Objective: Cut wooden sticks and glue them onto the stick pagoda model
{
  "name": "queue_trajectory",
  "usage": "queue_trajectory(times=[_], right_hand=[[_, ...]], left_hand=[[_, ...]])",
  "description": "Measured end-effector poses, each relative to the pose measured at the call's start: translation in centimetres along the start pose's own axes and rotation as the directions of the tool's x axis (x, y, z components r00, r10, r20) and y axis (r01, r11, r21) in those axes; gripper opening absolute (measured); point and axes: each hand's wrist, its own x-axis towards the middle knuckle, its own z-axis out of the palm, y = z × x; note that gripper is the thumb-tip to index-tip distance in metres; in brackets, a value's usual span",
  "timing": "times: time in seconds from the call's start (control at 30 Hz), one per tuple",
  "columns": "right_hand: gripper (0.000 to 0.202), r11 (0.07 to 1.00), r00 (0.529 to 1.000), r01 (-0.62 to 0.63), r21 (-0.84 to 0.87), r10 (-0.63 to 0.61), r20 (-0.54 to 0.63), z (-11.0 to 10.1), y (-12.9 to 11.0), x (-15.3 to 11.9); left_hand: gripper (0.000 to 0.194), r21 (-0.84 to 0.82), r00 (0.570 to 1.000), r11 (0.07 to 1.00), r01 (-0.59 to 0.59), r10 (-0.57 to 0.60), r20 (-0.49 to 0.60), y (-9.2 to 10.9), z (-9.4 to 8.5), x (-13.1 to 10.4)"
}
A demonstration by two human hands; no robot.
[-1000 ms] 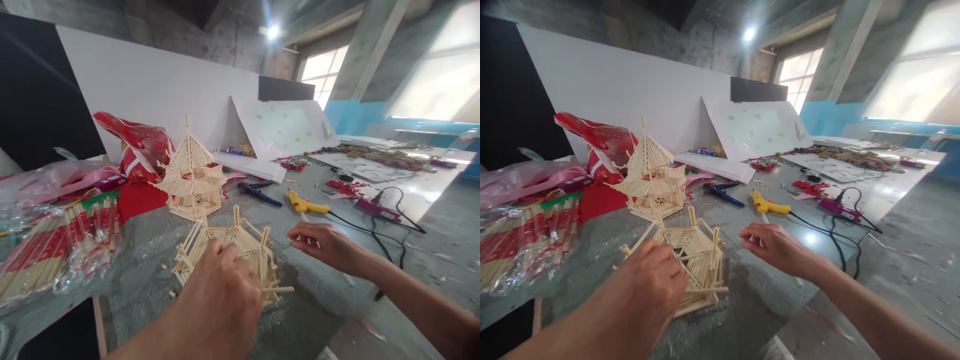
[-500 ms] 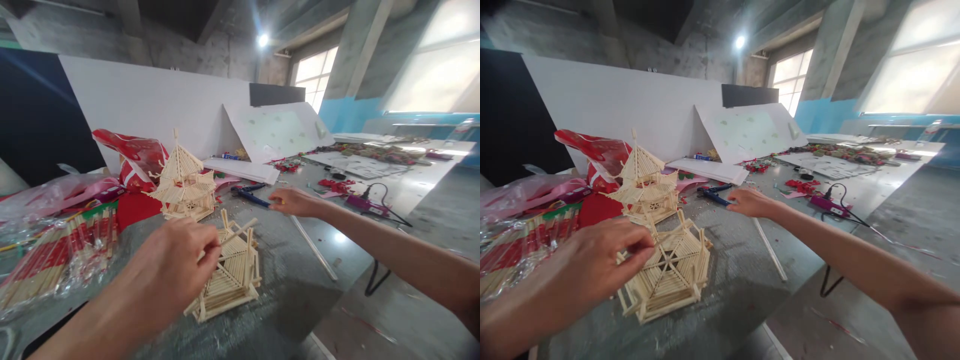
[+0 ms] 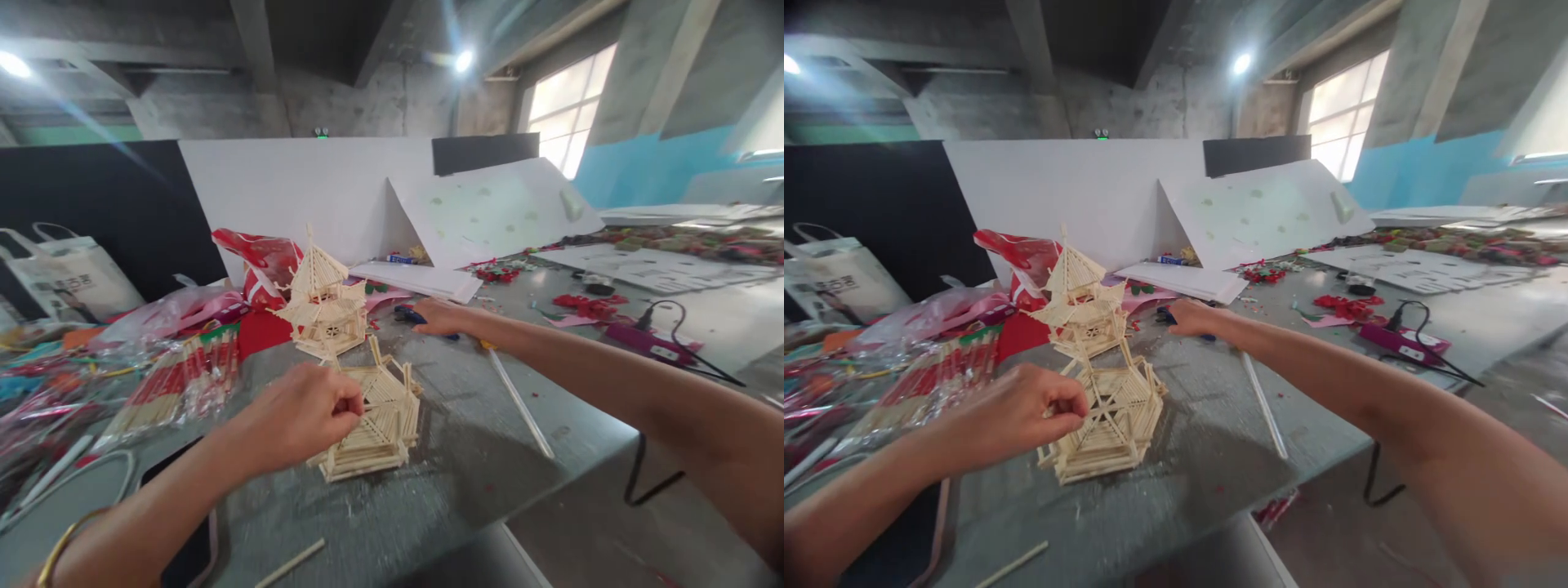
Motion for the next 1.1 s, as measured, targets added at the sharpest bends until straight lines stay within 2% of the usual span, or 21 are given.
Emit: queue_trajectory(times=[0.13,0.23,0.37,0.53,0.63,0.77,0.97,1.1], right_hand=[[0.040,0.994,0.994,0.105,-0.024,-0.105,0.002,-0.2,-1.1,-2.1],[0.040,0.988,0.987,0.156,-0.009,-0.156,-0.024,-0.6,-1.5,-4.0],[0.037,0.976,0.972,0.204,0.080,-0.192,-0.137,-1.4,-2.0,-6.4],[0.031,0.954,0.912,0.274,0.119,-0.219,-0.347,-3.4,-3.5,-10.0],[0.029,0.947,0.880,0.300,0.117,-0.227,-0.416,-4.6,-4.8,-12.2],[0.028,0.942,0.880,0.315,0.120,-0.242,-0.408,-5.1,-5.8,-14.1],[0.030,0.953,0.941,0.254,0.165,-0.205,-0.268,-4.0,-6.6,-14.9],[0.031,0.953,0.954,0.231,0.196,-0.183,-0.236,-3.9,-7.6,-14.5]], left_hand=[[0.018,0.027,0.986,0.987,-0.156,0.154,0.069,0.2,0.5,1.0],[0.021,0.066,0.974,0.975,-0.212,0.205,0.095,0.1,1.0,1.5],[0.019,0.101,0.976,0.973,-0.208,0.200,0.088,0.1,1.0,1.4],[0.016,0.184,0.989,0.972,-0.147,0.140,0.048,0.2,-1.3,0.9],[0.019,0.332,0.996,0.939,-0.090,0.077,0.051,0.3,-2.4,1.0],[0.025,0.464,0.989,0.875,-0.138,0.101,0.104,0.1,-2.0,1.1],[0.026,0.423,0.961,0.863,-0.275,0.249,0.116,-0.2,-0.7,0.4],[0.023,0.423,0.950,0.869,-0.258,0.148,0.276,0.4,-1.5,0.5]])
